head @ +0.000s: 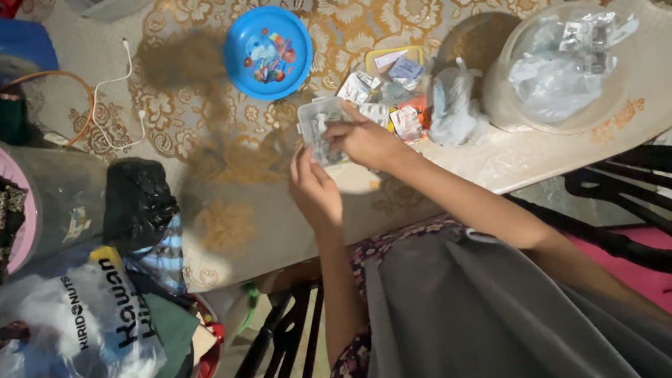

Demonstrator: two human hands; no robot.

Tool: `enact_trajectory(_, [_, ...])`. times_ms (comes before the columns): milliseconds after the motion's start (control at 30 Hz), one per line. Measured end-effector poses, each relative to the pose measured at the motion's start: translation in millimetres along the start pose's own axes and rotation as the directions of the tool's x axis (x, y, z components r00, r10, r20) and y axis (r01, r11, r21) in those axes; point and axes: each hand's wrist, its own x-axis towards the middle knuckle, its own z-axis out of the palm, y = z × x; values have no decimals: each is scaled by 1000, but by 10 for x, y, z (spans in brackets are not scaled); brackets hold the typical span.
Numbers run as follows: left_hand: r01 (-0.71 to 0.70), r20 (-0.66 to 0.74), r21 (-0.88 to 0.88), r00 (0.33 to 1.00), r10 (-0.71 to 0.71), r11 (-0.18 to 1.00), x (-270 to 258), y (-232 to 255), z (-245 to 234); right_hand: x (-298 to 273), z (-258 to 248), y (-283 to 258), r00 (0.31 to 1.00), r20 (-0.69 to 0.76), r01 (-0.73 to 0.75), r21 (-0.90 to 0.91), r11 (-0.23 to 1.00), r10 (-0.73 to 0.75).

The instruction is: The person sorts medicine packets and plastic strips by hand, placing them into a small clear container and onto the table.

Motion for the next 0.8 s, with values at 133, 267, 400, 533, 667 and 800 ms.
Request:
enact_trajectory(133, [-111,15,200,994,110,974,-45,174,71,-268,-253,113,970,-152,-150,243,958,191])
enact_trajectory(267, [-203,196,250,968,156,947,-156,397,293,-630,-384,438,866,-205,-336,437,834,456])
enact_trajectory(400, [-288,297,271,933,205,918,-310,450,674,-1158,-91,612,800,-98,-481,485,731,592])
enact_trajectory(533, [-386,360,357,897,256,851,-414,328,932,-1525,281,645,917,0,-377,327,866,399])
enact_trajectory(667, [-417,390,395,883,262,819,-517,221,999,-1700,426,403,931,129,-343,-9,939,341])
enact_trajectory(800, [-420,379,386,884,274,821,-554,204,928,-1724,507,404,944,124,-276,-202,940,304])
